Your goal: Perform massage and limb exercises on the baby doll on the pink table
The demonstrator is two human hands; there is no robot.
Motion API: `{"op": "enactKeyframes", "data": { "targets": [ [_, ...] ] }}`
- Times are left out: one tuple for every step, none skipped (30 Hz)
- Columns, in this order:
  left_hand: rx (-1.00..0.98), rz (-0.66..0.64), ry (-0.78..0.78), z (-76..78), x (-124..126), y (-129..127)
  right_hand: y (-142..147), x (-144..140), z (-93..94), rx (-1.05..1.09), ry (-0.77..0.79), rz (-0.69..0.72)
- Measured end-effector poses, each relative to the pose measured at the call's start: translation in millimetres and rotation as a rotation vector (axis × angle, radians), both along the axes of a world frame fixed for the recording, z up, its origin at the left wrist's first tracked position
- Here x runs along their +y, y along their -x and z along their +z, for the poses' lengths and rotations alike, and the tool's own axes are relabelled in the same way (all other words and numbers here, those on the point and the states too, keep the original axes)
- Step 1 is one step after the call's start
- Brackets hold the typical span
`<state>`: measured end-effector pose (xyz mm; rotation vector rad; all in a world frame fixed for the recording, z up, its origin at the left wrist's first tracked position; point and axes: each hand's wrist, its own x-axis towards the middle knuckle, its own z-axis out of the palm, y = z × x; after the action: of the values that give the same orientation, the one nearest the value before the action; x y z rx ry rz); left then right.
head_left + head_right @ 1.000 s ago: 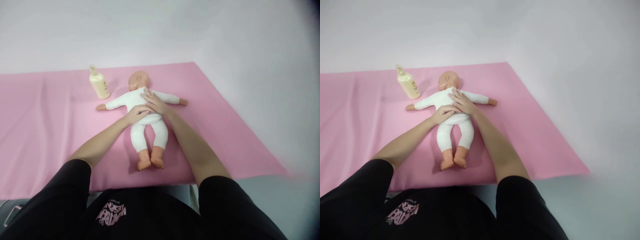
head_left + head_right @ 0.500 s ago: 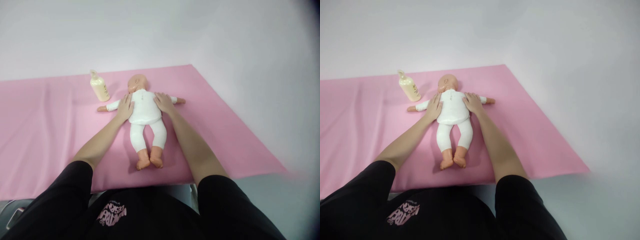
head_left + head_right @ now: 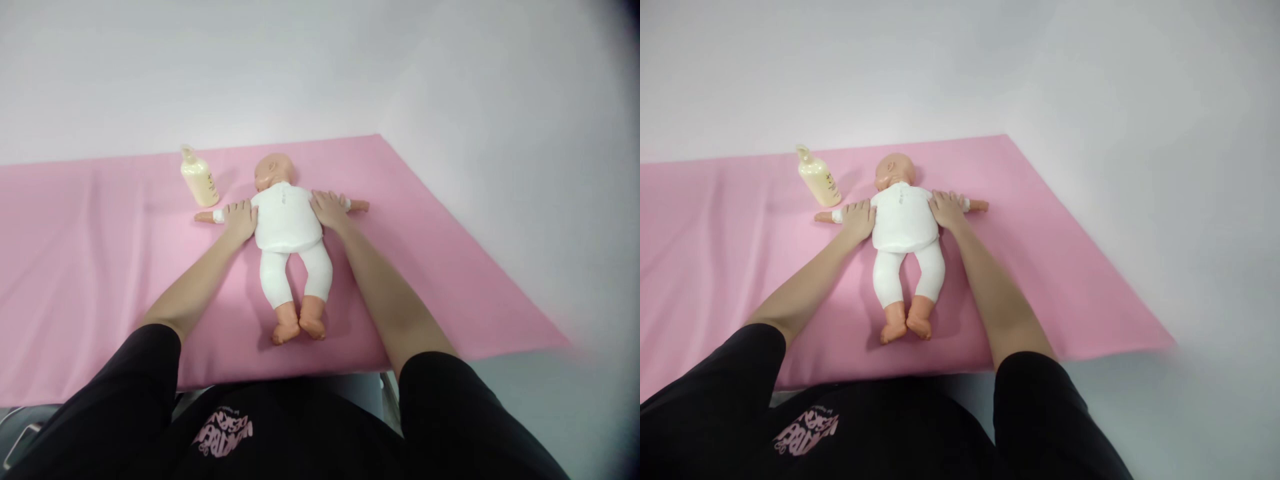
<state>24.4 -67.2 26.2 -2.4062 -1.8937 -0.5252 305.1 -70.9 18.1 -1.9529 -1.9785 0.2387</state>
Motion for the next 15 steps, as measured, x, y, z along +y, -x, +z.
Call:
{"op": "enactKeyframes", "data": {
  "targets": [
    [-0.008, -0.009, 0.013, 1.2, -2, -2, 5, 0, 1.5, 0.037, 0.031, 0.01],
    [-0.014, -0.013, 0.029, 3.1, -5, -4, 9, 1, 2.9, 0.071, 0.056, 0.024],
    [-0.013, -0.017, 0.045, 5.7, -8, -6, 14, 1, 3.9, 0.1, 0.075, 0.042],
    [-0.008, -0.027, 0.06, 9.1, -13, -9, 19, 1, 4.4, 0.123, 0.092, 0.065],
    [0.003, -0.043, 0.073, 13.5, -19, -13, 24, 0, 4.5, 0.143, 0.107, 0.092],
    [0.02, -0.074, 0.083, 18.6, -26, -17, 29, -1, 4.2, 0.159, 0.121, 0.12],
    [0.037, -0.115, 0.091, 24.5, -35, -22, 33, -3, 3.7, 0.173, 0.134, 0.141],
    [0.06, -0.164, 0.096, 31.1, -45, -27, 36, -6, 3.3, 0.183, 0.147, 0.155],
    [0.095, -0.233, 0.101, 38.0, -55, -32, 38, -10, 3.3, 0.191, 0.16, 0.163],
    [0.143, -0.307, 0.115, 45.1, -66, -36, 39, -14, 4.0, 0.196, 0.175, 0.168],
    [0.195, -0.372, 0.136, 52.1, -77, -40, 39, -19, 5.5, 0.198, 0.194, 0.18],
    [0.234, -0.412, 0.154, 58.8, -86, -43, 38, -24, 7.8, 0.202, 0.214, 0.208],
    [0.266, -0.424, 0.168, 64.9, -95, -45, 37, -29, 10.8, 0.214, 0.229, 0.251],
    [0.291, -0.428, 0.184, 70.3, -102, -47, 35, -33, 14.1, 0.241, 0.24, 0.31],
    [0.306, -0.421, 0.198, 74.8, -107, -47, 33, -36, 17.5, 0.297, 0.253, 0.382]
  ]
}}
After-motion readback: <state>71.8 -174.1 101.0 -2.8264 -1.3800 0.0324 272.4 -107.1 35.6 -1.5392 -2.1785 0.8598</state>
